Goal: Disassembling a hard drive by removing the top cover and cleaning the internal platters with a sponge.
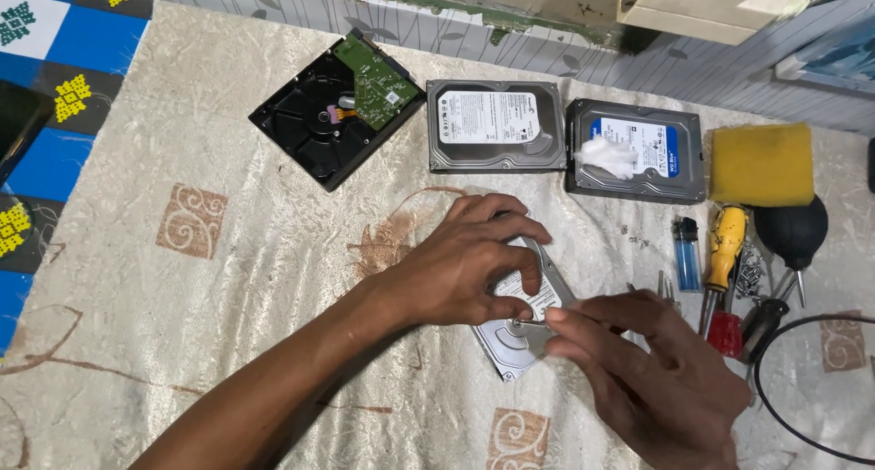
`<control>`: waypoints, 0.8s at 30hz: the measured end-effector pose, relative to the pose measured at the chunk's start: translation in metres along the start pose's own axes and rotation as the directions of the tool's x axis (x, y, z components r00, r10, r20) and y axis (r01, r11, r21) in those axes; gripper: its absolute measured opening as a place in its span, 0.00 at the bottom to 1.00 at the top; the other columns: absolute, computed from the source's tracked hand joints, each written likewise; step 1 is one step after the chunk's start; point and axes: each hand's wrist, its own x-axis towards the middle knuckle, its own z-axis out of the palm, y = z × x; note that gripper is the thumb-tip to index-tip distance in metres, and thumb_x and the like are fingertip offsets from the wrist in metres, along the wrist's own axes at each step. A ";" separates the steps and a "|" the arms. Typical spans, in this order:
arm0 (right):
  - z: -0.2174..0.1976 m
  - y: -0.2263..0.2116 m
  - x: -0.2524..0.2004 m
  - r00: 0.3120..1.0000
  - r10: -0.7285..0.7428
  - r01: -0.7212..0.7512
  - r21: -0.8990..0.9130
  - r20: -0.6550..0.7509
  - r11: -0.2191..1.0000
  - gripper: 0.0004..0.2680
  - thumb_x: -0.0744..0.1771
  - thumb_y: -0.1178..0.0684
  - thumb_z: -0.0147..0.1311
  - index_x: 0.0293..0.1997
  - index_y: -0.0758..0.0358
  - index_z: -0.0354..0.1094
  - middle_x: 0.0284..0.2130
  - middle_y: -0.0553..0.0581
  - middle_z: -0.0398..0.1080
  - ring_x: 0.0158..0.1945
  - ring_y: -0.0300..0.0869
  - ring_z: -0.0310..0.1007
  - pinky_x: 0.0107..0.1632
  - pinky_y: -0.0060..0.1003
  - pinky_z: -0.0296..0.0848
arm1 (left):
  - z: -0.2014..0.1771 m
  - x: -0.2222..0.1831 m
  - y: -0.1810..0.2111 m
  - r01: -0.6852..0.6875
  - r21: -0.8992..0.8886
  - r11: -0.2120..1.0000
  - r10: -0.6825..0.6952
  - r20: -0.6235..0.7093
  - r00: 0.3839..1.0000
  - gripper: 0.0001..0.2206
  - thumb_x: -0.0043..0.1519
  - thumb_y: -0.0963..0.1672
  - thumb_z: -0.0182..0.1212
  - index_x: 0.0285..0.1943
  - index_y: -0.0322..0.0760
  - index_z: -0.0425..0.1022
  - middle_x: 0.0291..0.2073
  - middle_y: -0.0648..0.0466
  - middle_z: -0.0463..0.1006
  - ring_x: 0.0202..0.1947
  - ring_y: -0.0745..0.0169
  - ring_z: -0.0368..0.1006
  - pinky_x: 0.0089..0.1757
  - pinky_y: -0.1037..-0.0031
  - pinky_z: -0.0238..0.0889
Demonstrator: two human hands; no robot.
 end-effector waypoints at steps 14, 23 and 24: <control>-0.003 -0.006 -0.002 0.975 0.216 -0.223 0.211 0.055 0.952 0.08 0.64 0.56 0.60 0.46 0.63 0.73 0.39 0.55 0.78 0.42 0.38 0.79 0.48 0.27 0.78 | -0.001 0.000 0.002 -0.056 0.004 0.998 0.056 -0.021 0.998 0.05 0.54 0.48 0.72 0.36 0.54 0.83 0.61 0.56 0.72 0.66 0.44 0.57 0.59 0.45 0.47; 0.003 0.008 -0.005 1.000 0.030 -0.029 0.112 -0.006 0.993 0.12 0.66 0.52 0.55 0.53 0.65 0.69 0.46 0.63 0.75 0.48 0.50 0.76 0.51 0.40 0.76 | -0.002 0.001 0.002 -0.041 0.043 0.998 0.041 0.002 0.999 0.09 0.54 0.49 0.72 0.42 0.51 0.84 0.61 0.54 0.72 0.65 0.45 0.58 0.57 0.46 0.48; 0.003 0.013 -0.011 1.000 -0.003 0.003 0.006 -0.023 1.000 0.18 0.64 0.44 0.63 0.57 0.58 0.70 0.43 0.58 0.73 0.44 0.46 0.72 0.47 0.39 0.74 | -0.001 0.001 0.002 -0.041 0.057 0.998 0.041 0.011 0.999 0.10 0.54 0.49 0.72 0.42 0.52 0.84 0.61 0.54 0.72 0.66 0.45 0.57 0.58 0.46 0.47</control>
